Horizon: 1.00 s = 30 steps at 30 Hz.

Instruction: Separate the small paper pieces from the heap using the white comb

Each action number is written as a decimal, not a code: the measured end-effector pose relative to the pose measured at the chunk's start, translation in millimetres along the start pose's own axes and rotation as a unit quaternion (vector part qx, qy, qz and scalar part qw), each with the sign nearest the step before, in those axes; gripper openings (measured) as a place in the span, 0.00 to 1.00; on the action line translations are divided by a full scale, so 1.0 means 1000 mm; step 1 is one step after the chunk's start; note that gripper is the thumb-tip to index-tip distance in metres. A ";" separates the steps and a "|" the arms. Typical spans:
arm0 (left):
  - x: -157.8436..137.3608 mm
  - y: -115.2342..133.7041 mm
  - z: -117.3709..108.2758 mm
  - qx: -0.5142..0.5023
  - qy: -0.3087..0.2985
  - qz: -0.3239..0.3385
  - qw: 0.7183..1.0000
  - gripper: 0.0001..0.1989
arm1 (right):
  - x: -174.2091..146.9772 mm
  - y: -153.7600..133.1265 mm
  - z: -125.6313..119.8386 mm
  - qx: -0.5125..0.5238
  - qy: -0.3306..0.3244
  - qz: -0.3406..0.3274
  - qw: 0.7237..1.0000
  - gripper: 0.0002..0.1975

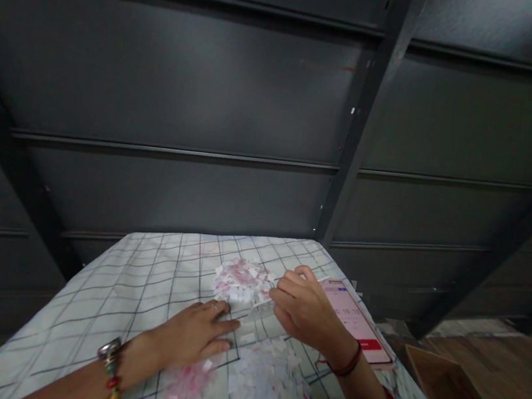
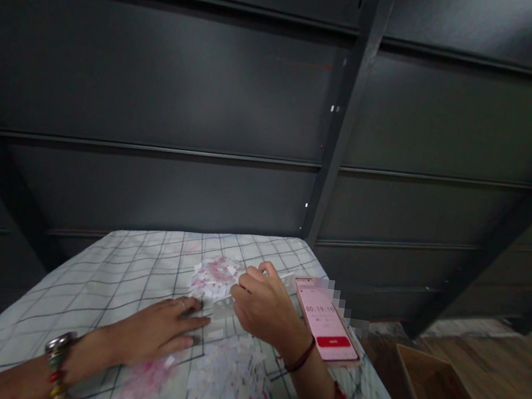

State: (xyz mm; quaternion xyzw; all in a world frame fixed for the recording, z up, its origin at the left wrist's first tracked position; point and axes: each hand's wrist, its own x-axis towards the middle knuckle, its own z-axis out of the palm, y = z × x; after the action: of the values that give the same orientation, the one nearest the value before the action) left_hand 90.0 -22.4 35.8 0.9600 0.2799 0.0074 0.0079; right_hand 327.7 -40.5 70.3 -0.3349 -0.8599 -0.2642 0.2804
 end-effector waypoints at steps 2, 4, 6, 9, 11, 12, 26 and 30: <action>-0.001 -0.001 0.000 -0.002 0.002 0.000 1.000 0.19 | 0.000 0.000 0.000 -0.003 -0.002 0.001 1.000 0.13; -0.001 -0.002 0.000 -0.002 0.001 -0.002 1.000 0.18 | 0.001 -0.001 0.000 -0.005 -0.003 0.000 1.000 0.13; -0.003 -0.003 0.001 -0.002 -0.002 -0.004 1.000 0.18 | 0.001 -0.001 0.000 -0.005 -0.001 -0.001 1.000 0.14; -0.006 -0.005 0.001 -0.007 -0.002 -0.003 1.000 0.18 | 0.000 -0.001 0.001 -0.003 -0.001 0.004 1.000 0.14; -0.009 -0.006 0.002 -0.022 0.007 0.002 1.000 0.17 | 0.000 -0.001 0.000 -0.002 -0.002 0.008 1.000 0.13; -0.010 -0.007 0.002 -0.031 0.014 0.003 0.999 0.17 | -0.001 0.000 -0.001 0.000 -0.003 0.011 1.000 0.13; -0.014 -0.017 0.006 -0.136 0.081 -0.053 0.986 0.15 | -0.003 0.003 0.000 0.044 -0.021 0.024 0.999 0.11; -0.030 -0.030 0.011 -0.072 0.085 -0.087 0.990 0.17 | -0.007 0.010 -0.005 0.083 -0.031 0.044 0.995 0.11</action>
State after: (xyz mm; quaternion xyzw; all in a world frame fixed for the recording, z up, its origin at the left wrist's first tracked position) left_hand 49.0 -13.2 23.6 0.9246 0.3611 0.1089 0.0541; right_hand 340.6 -40.4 72.5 -0.3561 -0.8717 -0.1690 0.2912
